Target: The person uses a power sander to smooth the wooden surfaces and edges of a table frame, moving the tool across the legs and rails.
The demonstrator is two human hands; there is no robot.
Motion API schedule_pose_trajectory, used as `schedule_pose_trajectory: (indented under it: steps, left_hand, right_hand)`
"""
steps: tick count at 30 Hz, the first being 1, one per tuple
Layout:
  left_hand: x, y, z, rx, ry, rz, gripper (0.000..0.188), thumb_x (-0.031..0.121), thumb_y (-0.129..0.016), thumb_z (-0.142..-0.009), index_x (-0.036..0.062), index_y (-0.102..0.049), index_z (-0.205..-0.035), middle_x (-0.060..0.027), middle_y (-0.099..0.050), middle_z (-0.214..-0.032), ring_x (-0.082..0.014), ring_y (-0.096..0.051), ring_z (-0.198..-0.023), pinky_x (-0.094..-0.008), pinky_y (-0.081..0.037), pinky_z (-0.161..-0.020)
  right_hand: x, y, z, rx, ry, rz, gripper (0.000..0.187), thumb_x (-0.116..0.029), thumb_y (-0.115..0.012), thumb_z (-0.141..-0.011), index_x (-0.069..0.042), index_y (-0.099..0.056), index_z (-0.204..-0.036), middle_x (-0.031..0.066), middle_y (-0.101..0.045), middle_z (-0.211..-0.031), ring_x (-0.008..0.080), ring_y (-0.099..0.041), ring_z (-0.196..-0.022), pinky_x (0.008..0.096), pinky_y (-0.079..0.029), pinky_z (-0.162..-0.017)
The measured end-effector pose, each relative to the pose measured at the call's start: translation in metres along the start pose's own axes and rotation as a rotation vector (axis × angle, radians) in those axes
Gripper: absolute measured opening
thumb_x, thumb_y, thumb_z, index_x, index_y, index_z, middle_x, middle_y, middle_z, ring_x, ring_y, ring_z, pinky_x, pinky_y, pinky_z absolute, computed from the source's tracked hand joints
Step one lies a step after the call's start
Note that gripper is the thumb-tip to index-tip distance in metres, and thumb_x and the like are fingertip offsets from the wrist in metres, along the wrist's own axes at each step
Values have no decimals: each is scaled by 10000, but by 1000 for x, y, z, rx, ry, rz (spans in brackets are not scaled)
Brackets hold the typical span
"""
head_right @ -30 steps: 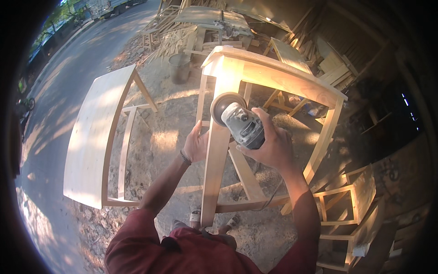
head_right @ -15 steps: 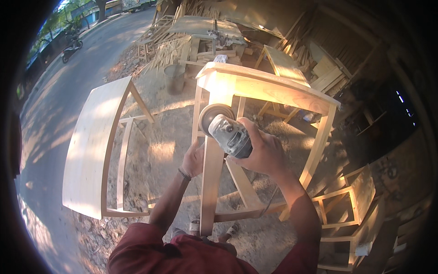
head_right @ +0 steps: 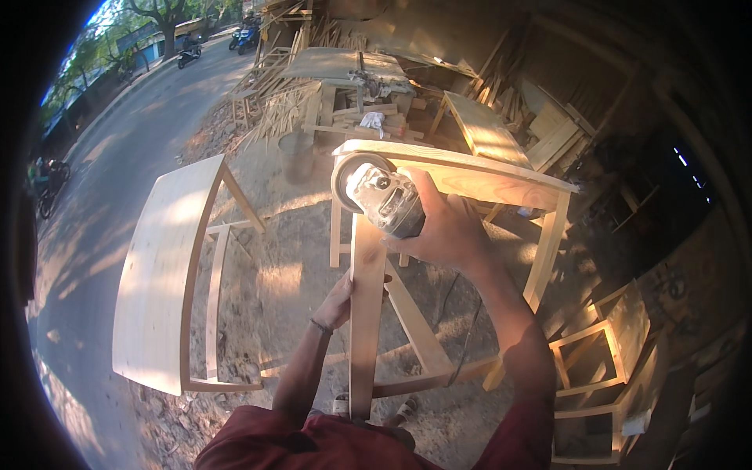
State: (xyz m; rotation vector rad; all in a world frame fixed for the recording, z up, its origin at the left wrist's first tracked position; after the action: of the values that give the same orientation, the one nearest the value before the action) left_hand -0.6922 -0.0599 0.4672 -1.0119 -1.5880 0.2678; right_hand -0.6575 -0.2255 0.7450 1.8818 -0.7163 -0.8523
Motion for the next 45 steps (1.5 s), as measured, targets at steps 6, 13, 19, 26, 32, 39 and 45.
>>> schedule_pose_trajectory:
  steps: [6,13,19,26,32,39,45]
  left_hand:
    - [4,-2,1,52,2,-26,757,466,-580,-1028,47,-284,-1584,-136,-522,-1463,-237,-586,-1266,-406,-491,-1078]
    - [3,-3,-5,44,-19,-27,791,502,-597,-1007,53,-289,-1582,-137,-551,-1426,-242,-604,-1238,-406,-509,-1051]
    - [6,-7,-10,58,-57,-30,751,488,-558,-1032,59,-288,-1586,-119,-560,-1406,-211,-598,-1221,-379,-497,-1047]
    - [-8,1,-10,242,-101,-262,587,412,-431,-1097,49,-366,-1553,-65,-560,-1396,-158,-554,-1240,-324,-437,-1077]
    - [-13,2,-12,234,-69,28,686,536,-299,-1092,27,-387,-1543,-106,-595,-1391,-199,-584,-1236,-347,-432,-1099]
    - [-13,10,-13,283,-72,212,773,596,-240,-1074,-23,-467,-1479,-139,-624,-1376,-212,-641,-1155,-353,-481,-1040]
    - [-16,13,-21,326,21,87,721,578,-332,-1063,-11,-525,-1431,-135,-678,-1266,-208,-674,-1067,-346,-521,-963]
  right_hand:
    - [8,3,4,0,-32,-42,971,-392,-907,-675,-163,-403,-1473,216,-674,-1230,436,-649,-1134,505,-514,-977]
    - [68,4,25,107,-34,-145,987,-306,-930,-681,-104,-365,-1465,239,-664,-1265,392,-666,-1172,469,-538,-971]
    - [58,0,20,92,-62,-154,999,-335,-931,-673,-104,-376,-1471,251,-656,-1272,409,-656,-1172,479,-533,-967]
    - [36,-10,3,79,-72,-68,1037,-420,-912,-667,-115,-365,-1493,246,-671,-1226,451,-654,-1121,525,-506,-982]
    - [24,-17,11,-4,84,-52,981,-433,-894,-672,-173,-389,-1471,226,-713,-1107,473,-686,-990,546,-531,-920]
    - [19,-19,2,34,134,30,980,-443,-887,-676,-171,-383,-1471,208,-724,-1060,462,-690,-978,554,-546,-848]
    - [2,8,-28,-45,48,65,1002,-459,-865,-694,-111,-382,-1500,237,-715,-1102,434,-681,-1049,518,-533,-910]
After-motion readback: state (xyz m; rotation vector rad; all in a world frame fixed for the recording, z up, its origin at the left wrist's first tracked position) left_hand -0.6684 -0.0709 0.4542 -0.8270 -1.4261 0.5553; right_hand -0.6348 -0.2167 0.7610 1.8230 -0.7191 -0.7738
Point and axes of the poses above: each hand's wrist, its own z-axis away from the middle knuckle, its own y-axis out of the back of the hand, x = y × z, the point moved 2 cm from there along -z, towards the middle knuckle
